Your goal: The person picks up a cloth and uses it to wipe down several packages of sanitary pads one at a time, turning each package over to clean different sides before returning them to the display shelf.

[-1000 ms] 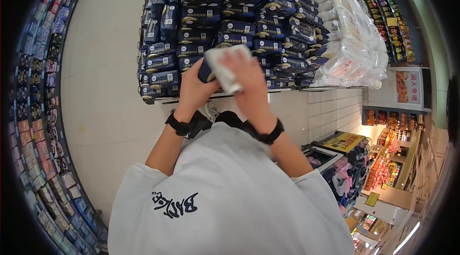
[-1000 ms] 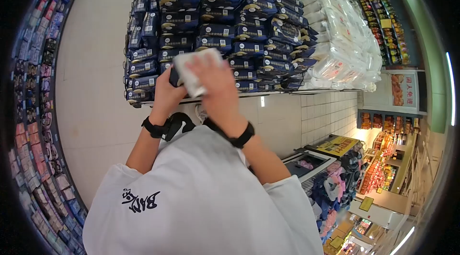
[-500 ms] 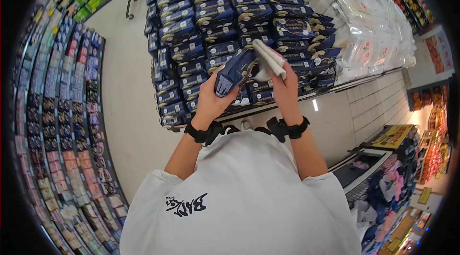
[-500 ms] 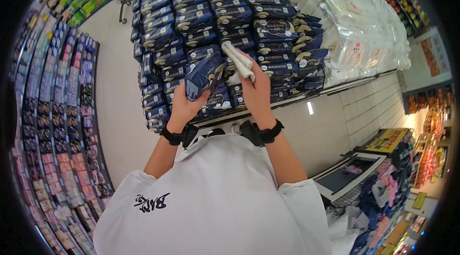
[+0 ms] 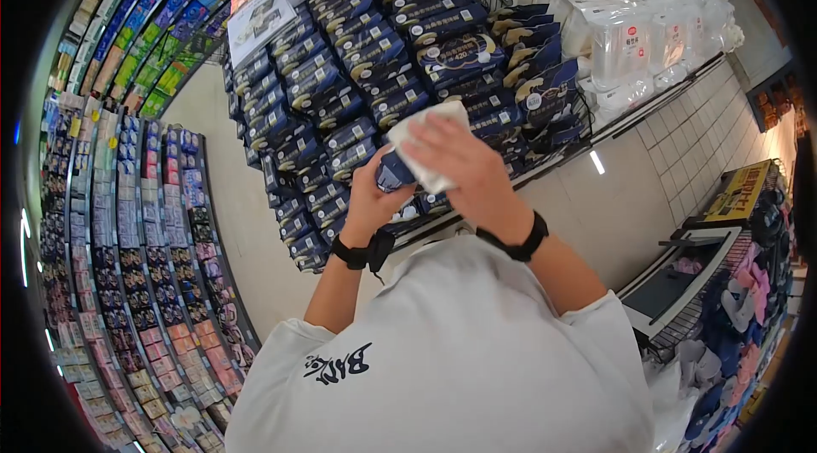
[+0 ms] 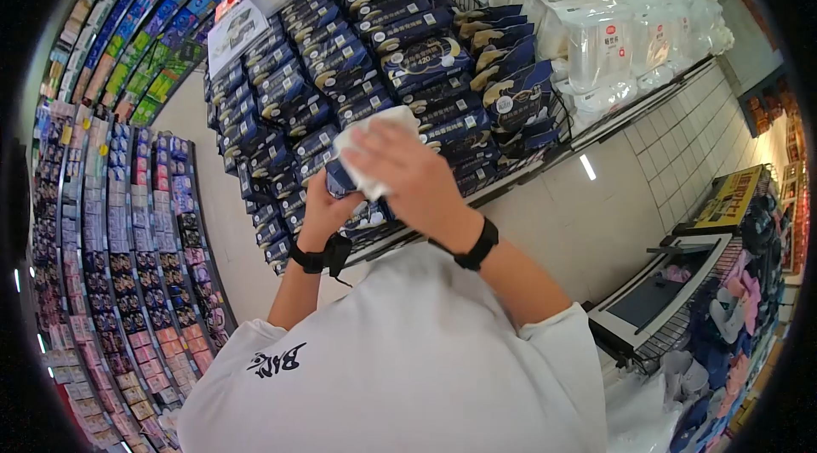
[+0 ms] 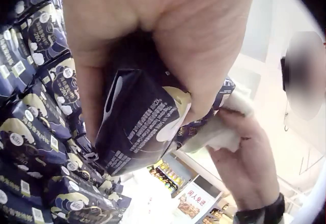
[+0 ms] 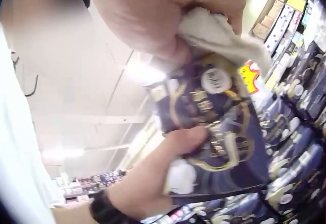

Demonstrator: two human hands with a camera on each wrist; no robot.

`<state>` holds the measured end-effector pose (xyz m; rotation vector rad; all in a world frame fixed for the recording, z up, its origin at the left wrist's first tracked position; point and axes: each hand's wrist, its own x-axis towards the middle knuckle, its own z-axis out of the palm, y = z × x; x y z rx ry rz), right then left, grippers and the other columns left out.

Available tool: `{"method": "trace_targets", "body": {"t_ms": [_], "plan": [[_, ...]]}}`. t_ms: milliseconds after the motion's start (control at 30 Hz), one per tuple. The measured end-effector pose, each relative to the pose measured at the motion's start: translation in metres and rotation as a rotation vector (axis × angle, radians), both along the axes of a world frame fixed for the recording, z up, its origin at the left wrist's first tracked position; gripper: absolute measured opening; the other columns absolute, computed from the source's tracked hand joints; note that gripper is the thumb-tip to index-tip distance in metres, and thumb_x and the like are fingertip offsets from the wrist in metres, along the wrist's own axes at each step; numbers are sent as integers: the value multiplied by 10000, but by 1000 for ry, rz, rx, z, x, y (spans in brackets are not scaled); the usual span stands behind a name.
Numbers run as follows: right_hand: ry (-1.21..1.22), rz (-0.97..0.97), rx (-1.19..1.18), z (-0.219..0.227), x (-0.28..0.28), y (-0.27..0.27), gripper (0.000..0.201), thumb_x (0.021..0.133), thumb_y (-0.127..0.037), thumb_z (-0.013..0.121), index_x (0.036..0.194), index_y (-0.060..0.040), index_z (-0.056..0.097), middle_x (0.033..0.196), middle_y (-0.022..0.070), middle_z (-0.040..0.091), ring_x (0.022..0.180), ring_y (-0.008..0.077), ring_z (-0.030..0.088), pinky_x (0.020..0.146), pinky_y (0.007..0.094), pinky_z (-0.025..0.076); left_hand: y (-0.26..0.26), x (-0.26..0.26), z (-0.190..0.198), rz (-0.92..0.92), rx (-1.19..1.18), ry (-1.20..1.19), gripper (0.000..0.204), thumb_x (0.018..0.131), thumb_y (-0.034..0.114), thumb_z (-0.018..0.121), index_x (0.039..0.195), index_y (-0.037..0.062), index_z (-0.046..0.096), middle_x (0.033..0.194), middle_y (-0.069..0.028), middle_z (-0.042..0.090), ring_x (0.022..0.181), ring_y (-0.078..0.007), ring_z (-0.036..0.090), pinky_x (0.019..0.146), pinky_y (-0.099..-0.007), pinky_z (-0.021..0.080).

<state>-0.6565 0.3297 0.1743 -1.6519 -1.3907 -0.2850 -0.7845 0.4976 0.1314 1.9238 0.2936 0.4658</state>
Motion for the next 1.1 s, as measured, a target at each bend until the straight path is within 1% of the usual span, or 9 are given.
{"method": "trace_targets", "body": {"t_ms": [267, 333, 367, 467, 600, 867, 933, 1000, 1100], "plan": [[154, -43, -17, -22, 65, -10, 625, 737, 140, 582, 1323, -69, 636, 1347, 162, 632, 1306, 377, 553, 1058, 434, 492, -22, 30, 8, 69, -27, 33, 405, 829, 53, 730, 1216, -14, 626, 1026, -84, 740, 906, -106, 662, 853, -279, 523], [266, -30, 68, -22, 65, -18, 645, 748, 128, 592, 1357, -86, 612, 1361, 162, 620, 1337, 392, 523, 1074, 436, 476, -22, 29, 5, 222, -479, 87, 354, 891, 91, 687, 1226, 1, 616, 1099, -57, 715, 955, -93, 637, 876, -270, 505], [275, -13, 66, -19, 60, -18, 645, 748, 128, 592, 1357, -86, 612, 1361, 162, 620, 1337, 392, 523, 1074, 436, 476, -21, 25, 1, 134, -430, 17, 339, 953, 164, 635, 1258, 16, 609, 1155, -42, 690, 1014, -108, 639, 907, -270, 500], [332, 101, 38, -18, 39, -8, 676, 740, 119, 626, 1380, -95, 593, 1432, 159, 563, 1363, 394, 494, 1108, 448, 443, -15, 21, -9, 93, -1024, 63, 428, 1035, 321, 537, 1330, 15, 584, 1224, -69, 677, 1115, -160, 648, 961, -308, 510], [261, 82, 29, -40, 23, 8, 698, 719, 112, 661, 1383, -89, 585, 1452, 157, 549, 1351, 391, 496, 1102, 446, 447, -16, 27, -1, 59, -1204, -163, 494, 1084, 402, 428, 1405, 44, 542, 1317, -75, 652, 1181, -190, 639, 1018, -344, 502], [194, 152, 104, -27, 19, 41, 617, 793, 46, 597, 1399, -69, 579, 1405, 177, 579, 1324, 390, 515, 1127, 468, 411, -38, 13, -10, 298, -1034, -55, 520, 1095, 443, 384, 1468, 95, 485, 1390, -66, 605, 1256, -180, 596, 1053, -349, 482], [13, 303, 64, -30, 7, 39, 491, 850, -49, 580, 1339, -77, 621, 1389, 149, 598, 1335, 356, 524, 1138, 471, 408, -29, 1, -14, 279, -1102, -261, 600, 1080, 528, 347, 1480, 97, 467, 1404, -98, 592, 1293, -227, 575, 1085, -378, 468], [-32, 469, 50, -36, -11, 28, 455, 854, -85, 586, 1305, -80, 641, 1372, 134, 609, 1322, 333, 542, 1141, 460, 411, -9, -18, 4, -12, -1352, -179, 755, 1032, 648, 332, 1456, 42, 482, 1401, -160, 586, 1278, -329, 586, 1088, -436, 478], [-71, 509, 7, -29, -14, 22, 490, 840, -25, 607, 1322, -100, 642, 1394, 132, 600, 1340, 311, 538, 1142, 444, 423, -10, -37, 0, -28, -1384, -204, 719, 1046, 617, 334, 1453, 45, 488, 1408, -140, 587, 1271, -289, 598, 1077, -436, 485]]}}
